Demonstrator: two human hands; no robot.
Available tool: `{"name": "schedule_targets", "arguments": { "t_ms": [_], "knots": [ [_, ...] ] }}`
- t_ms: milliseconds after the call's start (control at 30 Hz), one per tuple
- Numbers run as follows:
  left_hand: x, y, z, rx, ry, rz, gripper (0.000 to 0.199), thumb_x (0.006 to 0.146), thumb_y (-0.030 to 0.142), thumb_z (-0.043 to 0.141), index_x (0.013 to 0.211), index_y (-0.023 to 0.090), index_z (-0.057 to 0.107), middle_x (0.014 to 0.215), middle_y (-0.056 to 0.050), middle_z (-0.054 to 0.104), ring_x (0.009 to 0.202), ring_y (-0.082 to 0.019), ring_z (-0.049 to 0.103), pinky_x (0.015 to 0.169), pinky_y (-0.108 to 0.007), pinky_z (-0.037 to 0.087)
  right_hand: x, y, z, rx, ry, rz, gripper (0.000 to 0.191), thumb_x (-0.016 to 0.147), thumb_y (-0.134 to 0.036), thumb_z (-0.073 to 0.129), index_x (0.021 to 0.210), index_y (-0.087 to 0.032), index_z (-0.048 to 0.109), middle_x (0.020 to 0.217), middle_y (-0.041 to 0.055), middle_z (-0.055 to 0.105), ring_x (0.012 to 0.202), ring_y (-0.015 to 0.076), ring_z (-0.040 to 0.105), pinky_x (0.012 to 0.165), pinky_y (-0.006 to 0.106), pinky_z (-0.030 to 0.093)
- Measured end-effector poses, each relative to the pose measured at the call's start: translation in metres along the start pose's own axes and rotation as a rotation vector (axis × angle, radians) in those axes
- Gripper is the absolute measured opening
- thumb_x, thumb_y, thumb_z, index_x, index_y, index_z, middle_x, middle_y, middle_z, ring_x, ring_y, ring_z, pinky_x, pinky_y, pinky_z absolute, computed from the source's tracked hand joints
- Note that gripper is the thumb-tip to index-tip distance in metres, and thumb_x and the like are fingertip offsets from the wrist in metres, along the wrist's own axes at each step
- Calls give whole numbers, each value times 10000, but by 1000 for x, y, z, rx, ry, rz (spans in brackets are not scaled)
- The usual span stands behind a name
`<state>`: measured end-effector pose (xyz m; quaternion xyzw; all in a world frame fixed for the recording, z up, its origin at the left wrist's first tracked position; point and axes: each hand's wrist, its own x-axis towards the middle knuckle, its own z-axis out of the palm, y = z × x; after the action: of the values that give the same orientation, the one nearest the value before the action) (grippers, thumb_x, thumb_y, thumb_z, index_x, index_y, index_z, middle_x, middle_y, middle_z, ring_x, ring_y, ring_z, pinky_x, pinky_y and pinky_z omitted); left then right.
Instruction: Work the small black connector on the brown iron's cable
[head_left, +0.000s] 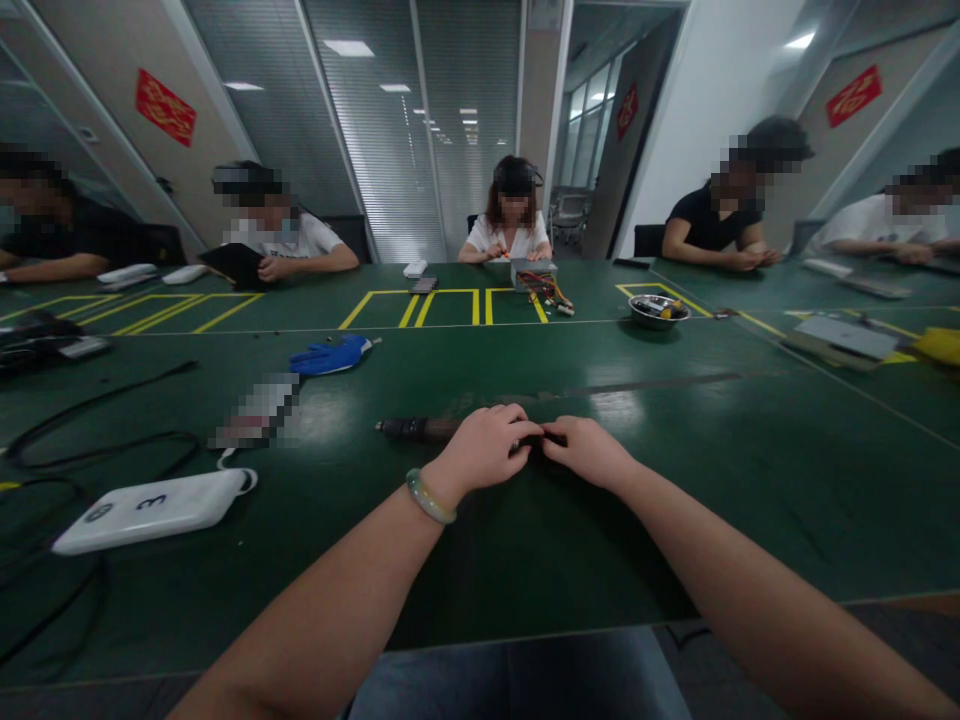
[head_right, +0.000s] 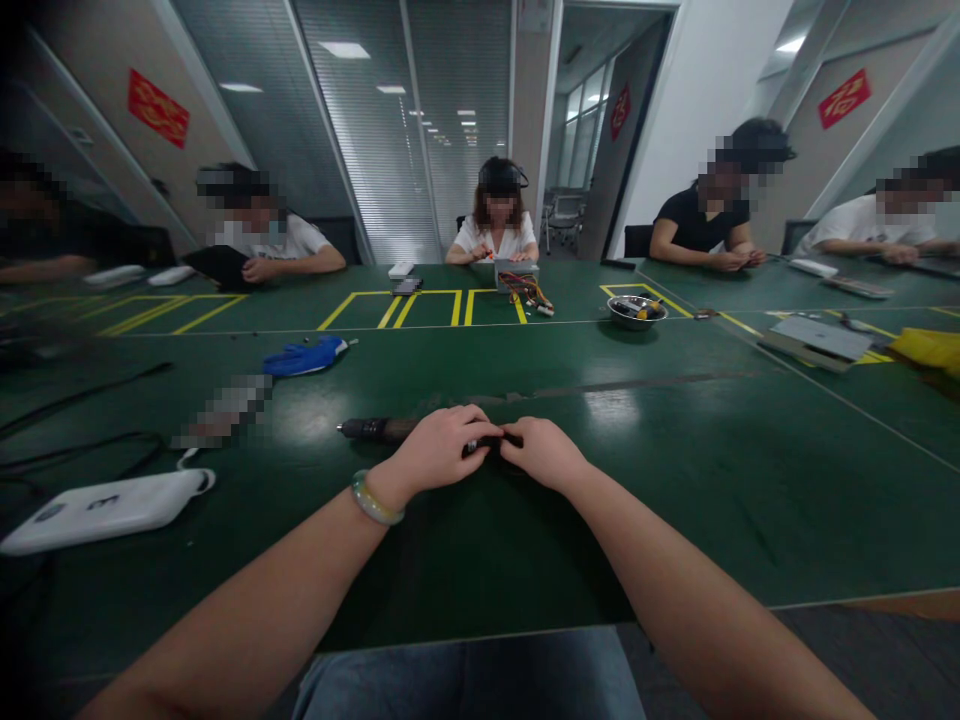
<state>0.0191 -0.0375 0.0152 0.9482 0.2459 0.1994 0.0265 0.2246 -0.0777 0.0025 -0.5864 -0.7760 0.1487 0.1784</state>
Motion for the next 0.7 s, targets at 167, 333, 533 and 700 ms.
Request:
{"name": "schedule_targets", "arguments": {
  "t_ms": [167,333,533,700],
  "knots": [
    [1,3,-4,-51,72,12,335,881,240,556,1214,251,591,1140,-58,608,1087,-225,553,947,-408,458,1,2,0,105,-31,93,248,891,-274,564,1067,-245,737,912,0,695,819,168,627,690,226,418],
    [1,0,-6,-70,137,35,371,891,196,530,1254,260,572,1196,-54,608,1139,-215,546,999,-431,439,1,18,-10,39,13,131,279,879,-292,575,1112,-275,728,986,-12,699,865,178,636,744,232,446],
    [1,-4,-3,-100,146,70,363,901,193,527,1254,258,578,1205,-50,613,1163,-208,543,1040,-449,419,-46,111,-69,-146,33,373,316,886,-334,593,1168,-257,712,986,65,698,839,217,636,739,278,434],
    [2,-5,1,-121,107,105,367,911,197,521,1267,266,572,1196,-46,621,1157,-194,551,1015,-425,444,-167,235,-133,-184,116,812,439,800,-382,685,1181,-165,705,921,222,675,616,192,598,640,360,369]
  ]
}}
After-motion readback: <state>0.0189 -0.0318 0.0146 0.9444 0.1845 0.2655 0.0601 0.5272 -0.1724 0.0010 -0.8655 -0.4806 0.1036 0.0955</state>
